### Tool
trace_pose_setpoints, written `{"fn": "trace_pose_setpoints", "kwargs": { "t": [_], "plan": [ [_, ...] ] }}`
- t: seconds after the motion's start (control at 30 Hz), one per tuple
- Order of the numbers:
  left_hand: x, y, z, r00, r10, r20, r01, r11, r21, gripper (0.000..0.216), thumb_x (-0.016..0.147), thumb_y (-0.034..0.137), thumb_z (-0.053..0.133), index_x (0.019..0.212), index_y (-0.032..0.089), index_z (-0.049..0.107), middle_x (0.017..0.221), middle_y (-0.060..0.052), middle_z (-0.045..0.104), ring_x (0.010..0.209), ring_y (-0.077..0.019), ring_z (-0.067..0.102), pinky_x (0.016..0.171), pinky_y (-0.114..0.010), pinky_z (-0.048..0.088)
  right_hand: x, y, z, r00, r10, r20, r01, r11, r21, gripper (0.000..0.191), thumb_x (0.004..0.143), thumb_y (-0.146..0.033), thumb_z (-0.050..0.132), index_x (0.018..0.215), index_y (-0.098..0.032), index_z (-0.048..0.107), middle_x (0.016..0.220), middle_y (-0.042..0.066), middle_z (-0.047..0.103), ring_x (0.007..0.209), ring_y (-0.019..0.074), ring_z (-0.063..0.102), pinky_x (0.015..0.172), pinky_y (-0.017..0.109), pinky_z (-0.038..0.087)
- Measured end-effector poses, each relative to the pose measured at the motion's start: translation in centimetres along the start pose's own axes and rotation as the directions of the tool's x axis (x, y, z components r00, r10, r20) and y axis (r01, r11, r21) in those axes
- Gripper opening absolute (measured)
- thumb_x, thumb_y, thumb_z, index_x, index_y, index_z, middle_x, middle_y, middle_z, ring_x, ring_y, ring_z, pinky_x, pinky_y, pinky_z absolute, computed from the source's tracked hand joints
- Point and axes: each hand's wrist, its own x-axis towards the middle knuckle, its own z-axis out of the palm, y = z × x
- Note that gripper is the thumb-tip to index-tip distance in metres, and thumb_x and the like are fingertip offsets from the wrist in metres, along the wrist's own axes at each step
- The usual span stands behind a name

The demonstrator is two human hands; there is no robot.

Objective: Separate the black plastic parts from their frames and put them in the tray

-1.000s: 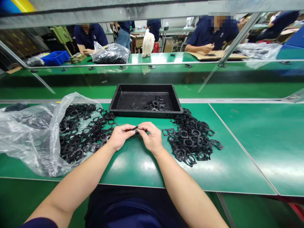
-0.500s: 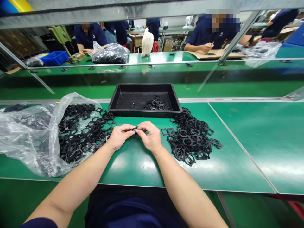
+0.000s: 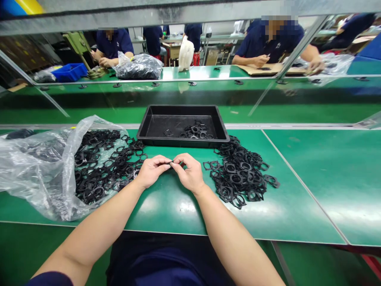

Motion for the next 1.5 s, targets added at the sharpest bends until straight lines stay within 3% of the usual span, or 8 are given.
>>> {"fn": "trace_pose_setpoints", "kwargs": {
  "t": [0.3, 0.57, 0.7, 0.93, 1.13, 1.23, 1.33, 1.5],
  "plan": [
    [0.1, 0.5, -0.3, 0.999, 0.025, 0.023, -0.028, 0.989, 0.145, 0.013, 0.078, 0.020, 0.062, 0.087, 0.017, 0.072, 0.087, -0.005, 0.066, 0.083, -0.0154, 0.060, 0.081, -0.028, 0.047, -0.1, 1.2, 0.5, 0.933, 0.351, 0.078, -0.359, 0.899, 0.250, 0.025, 0.074, -0.038, 0.069, 0.074, -0.015, 0.059, 0.067, 0.001, 0.058, 0.058, 0.0103, 0.050, 0.055, 0.024, 0.042],
    [0.0, -0.1, 0.1, 0.999, -0.008, -0.040, 0.009, 0.999, 0.035, 0.017, 0.079, 0.025, 0.063, 0.092, 0.017, 0.071, 0.090, -0.005, 0.066, 0.086, -0.0162, 0.060, 0.082, -0.029, 0.048, -0.1, 0.8, 0.4, 0.999, 0.002, -0.043, -0.002, 1.000, 0.013, 0.006, 0.080, -0.024, 0.064, 0.078, -0.019, 0.061, 0.083, 0.004, 0.064, 0.076, 0.0149, 0.060, 0.064, 0.027, 0.048],
    [0.0, 0.0, -0.1, 0.999, 0.015, -0.032, -0.013, 0.999, 0.053, 0.016, 0.079, 0.023, 0.062, 0.092, 0.018, 0.071, 0.090, -0.006, 0.066, 0.087, -0.0164, 0.061, 0.082, -0.029, 0.048, 0.1, 0.6, 0.1, 1.000, -0.019, -0.014, 0.019, 0.999, -0.035, 0.007, 0.082, -0.024, 0.062, 0.077, -0.019, 0.060, 0.080, 0.004, 0.063, 0.073, 0.0144, 0.059, 0.063, 0.028, 0.047],
    [0.0, 0.7, -0.2, 0.996, 0.084, 0.034, -0.089, 0.975, 0.203, 0.012, 0.079, 0.018, 0.061, 0.086, 0.018, 0.071, 0.087, -0.005, 0.066, 0.085, -0.0161, 0.060, 0.083, -0.030, 0.047, -0.1, 0.5, 0.6, 0.933, 0.350, 0.077, -0.358, 0.897, 0.259, 0.023, 0.074, -0.037, 0.067, 0.074, -0.017, 0.055, 0.061, -0.001, 0.054, 0.052, 0.0094, 0.047, 0.047, 0.022, 0.040],
    [-0.1, -0.2, 0.7, 0.988, -0.146, -0.047, 0.141, 0.985, -0.096, 0.035, 0.075, 0.025, 0.066, 0.107, 0.014, 0.062, 0.086, -0.005, 0.064, 0.078, -0.0140, 0.060, 0.075, -0.028, 0.050, 0.2, 1.0, 0.6, 0.821, 0.560, 0.107, -0.546, 0.718, 0.432, 0.036, 0.068, -0.047, 0.071, 0.077, -0.014, 0.056, 0.054, 0.000, 0.057, 0.044, 0.0098, 0.050, 0.043, 0.022, 0.043],
    [-0.1, -0.3, 0.9, 0.971, -0.225, -0.076, 0.214, 0.967, -0.140, 0.031, 0.073, 0.030, 0.069, 0.097, 0.012, 0.065, 0.082, -0.006, 0.066, 0.073, -0.0145, 0.062, 0.073, -0.028, 0.051, 0.3, 1.2, 0.4, 0.867, 0.498, 0.022, -0.478, 0.816, 0.324, 0.033, 0.074, -0.045, 0.067, 0.080, -0.014, 0.060, 0.063, 0.003, 0.062, 0.051, 0.0119, 0.057, 0.048, 0.024, 0.048],
    [0.0, -0.2, 0.8, 0.961, -0.245, -0.128, 0.226, 0.963, -0.146, 0.030, 0.072, 0.034, 0.070, 0.091, 0.012, 0.067, 0.078, -0.006, 0.068, 0.069, -0.0148, 0.063, 0.070, -0.028, 0.051, 0.1, 1.2, 0.3, 0.957, 0.270, -0.110, -0.262, 0.962, 0.078, 0.020, 0.078, -0.035, 0.066, 0.085, -0.016, 0.064, 0.079, 0.005, 0.066, 0.067, 0.0143, 0.062, 0.058, 0.026, 0.052],
    [-0.1, -0.2, 0.7, 0.973, -0.184, -0.138, 0.170, 0.980, -0.108, 0.028, 0.072, 0.034, 0.069, 0.091, 0.013, 0.069, 0.083, -0.006, 0.067, 0.071, -0.0147, 0.062, 0.070, -0.028, 0.051, -0.1, 0.9, 0.3, 0.987, -0.087, -0.138, 0.072, 0.991, -0.113, 0.008, 0.082, -0.022, 0.063, 0.090, -0.020, 0.063, 0.092, 0.005, 0.066, 0.086, 0.0165, 0.062, 0.068, 0.029, 0.053]
  ]
}}
